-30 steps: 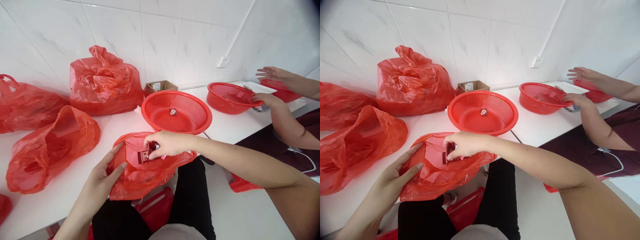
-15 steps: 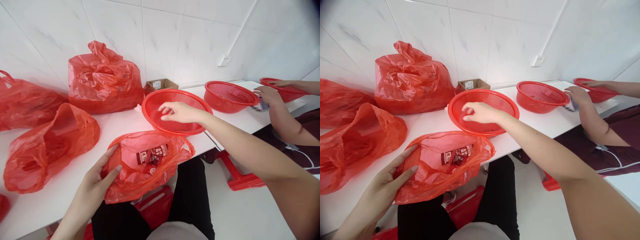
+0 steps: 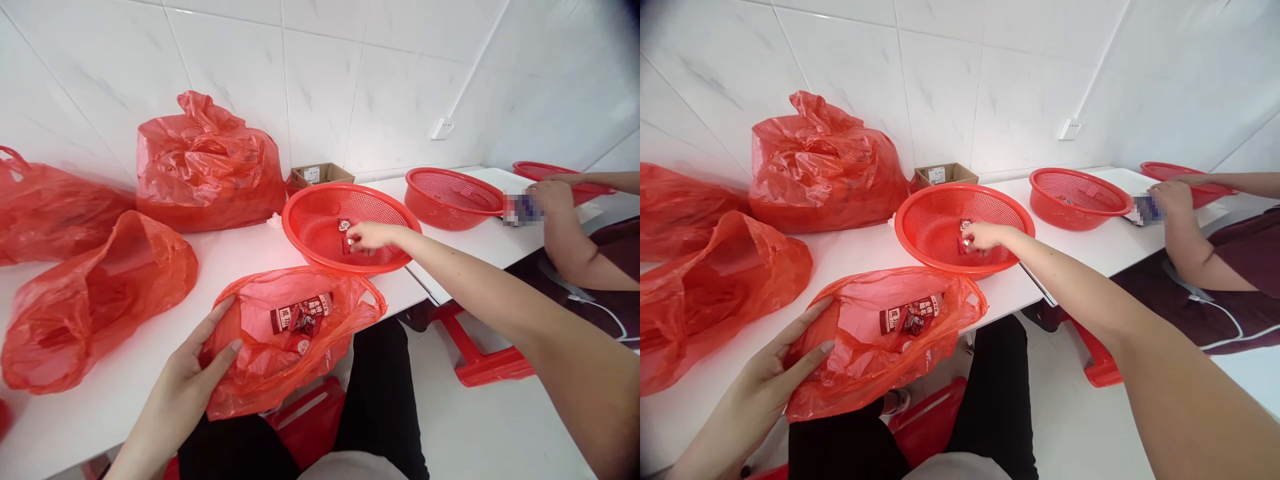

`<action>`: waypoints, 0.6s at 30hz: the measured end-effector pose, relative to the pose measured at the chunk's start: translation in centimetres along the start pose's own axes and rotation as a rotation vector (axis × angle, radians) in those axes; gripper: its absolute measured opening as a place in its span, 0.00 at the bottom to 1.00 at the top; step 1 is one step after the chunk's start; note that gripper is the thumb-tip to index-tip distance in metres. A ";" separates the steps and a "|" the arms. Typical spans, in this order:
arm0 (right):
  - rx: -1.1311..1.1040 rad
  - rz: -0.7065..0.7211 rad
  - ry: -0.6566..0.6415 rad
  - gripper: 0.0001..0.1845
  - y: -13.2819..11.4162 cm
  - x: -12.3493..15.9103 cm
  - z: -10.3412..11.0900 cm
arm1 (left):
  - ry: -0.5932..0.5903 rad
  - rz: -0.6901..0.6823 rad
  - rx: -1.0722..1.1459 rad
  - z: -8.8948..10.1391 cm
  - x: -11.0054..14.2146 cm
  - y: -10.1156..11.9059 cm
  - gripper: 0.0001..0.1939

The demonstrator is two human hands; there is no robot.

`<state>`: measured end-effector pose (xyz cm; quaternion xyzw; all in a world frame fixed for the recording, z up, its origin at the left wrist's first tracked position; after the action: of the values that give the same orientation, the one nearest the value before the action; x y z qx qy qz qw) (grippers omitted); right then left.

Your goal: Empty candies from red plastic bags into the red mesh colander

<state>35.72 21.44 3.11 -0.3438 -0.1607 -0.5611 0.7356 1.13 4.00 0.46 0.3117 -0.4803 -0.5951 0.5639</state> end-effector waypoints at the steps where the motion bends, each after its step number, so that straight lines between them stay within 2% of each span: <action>1: -0.058 0.061 0.056 0.10 -0.9 0.6 0.5 | -0.005 0.005 0.006 0.0 0.0 -0.1 0.34; 3: -0.213 0.264 0.121 0.13 -3.5 2.1 0.6 | -0.011 0.010 0.023 0.0 -0.2 -0.1 0.34; 5: -0.345 0.487 0.092 0.15 -6.8 3.5 -0.2 | -0.015 0.011 0.041 -0.2 -0.5 0.0 0.35; 7: -0.376 0.579 0.044 0.15 -9.6 4.1 -1.2 | -0.020 0.012 0.057 -0.5 -0.8 0.1 0.37; 8: -0.369 0.572 0.076 0.14 -10.3 4.1 -1.4 | -0.027 0.010 0.064 -0.6 -0.9 0.1 0.37; 9: -0.360 0.541 0.158 0.14 -10.5 4.0 -1.1 | -0.034 0.004 0.069 -0.6 -0.9 0.0 0.37; 11: -0.331 0.433 0.368 0.12 -9.3 3.4 0.1 | -0.047 -0.014 0.073 -0.6 -0.9 -0.2 0.37; 12: -0.289 0.355 0.425 0.12 -8.2 2.9 0.7 | -0.051 -0.022 0.078 -0.5 -0.8 -0.4 0.36; 13: -0.210 0.251 0.404 0.13 -6.9 2.3 1.0 | -0.053 -0.026 0.085 -0.4 -0.7 -0.5 0.36; 14: -0.106 0.130 0.309 0.15 -5.5 1.5 1.0 | -0.052 -0.029 0.090 -0.3 -0.6 -0.6 0.36; 16: 0.102 -0.104 0.025 0.20 -2.6 0.3 0.0 | -0.042 -0.028 0.090 0.0 -0.4 -0.7 0.36; 18: 0.199 -0.230 -0.179 0.18 -0.5 -0.3 -1.3 | -0.031 -0.024 0.083 0.1 -0.3 -0.7 0.36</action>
<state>34.99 20.64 2.14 -0.2972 -0.3187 -0.5898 0.6799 0.79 4.22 -0.19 0.3314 -0.5096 -0.5859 0.5359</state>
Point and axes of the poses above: each hand's wrist, its own x-axis away from the middle knuckle, its own z-axis out of the back of the hand, y = z × x, the point moved 4 cm from there along -x, towards the middle knuckle, and after that the axes turned 13 degrees about -y, right-handed, at the moved point
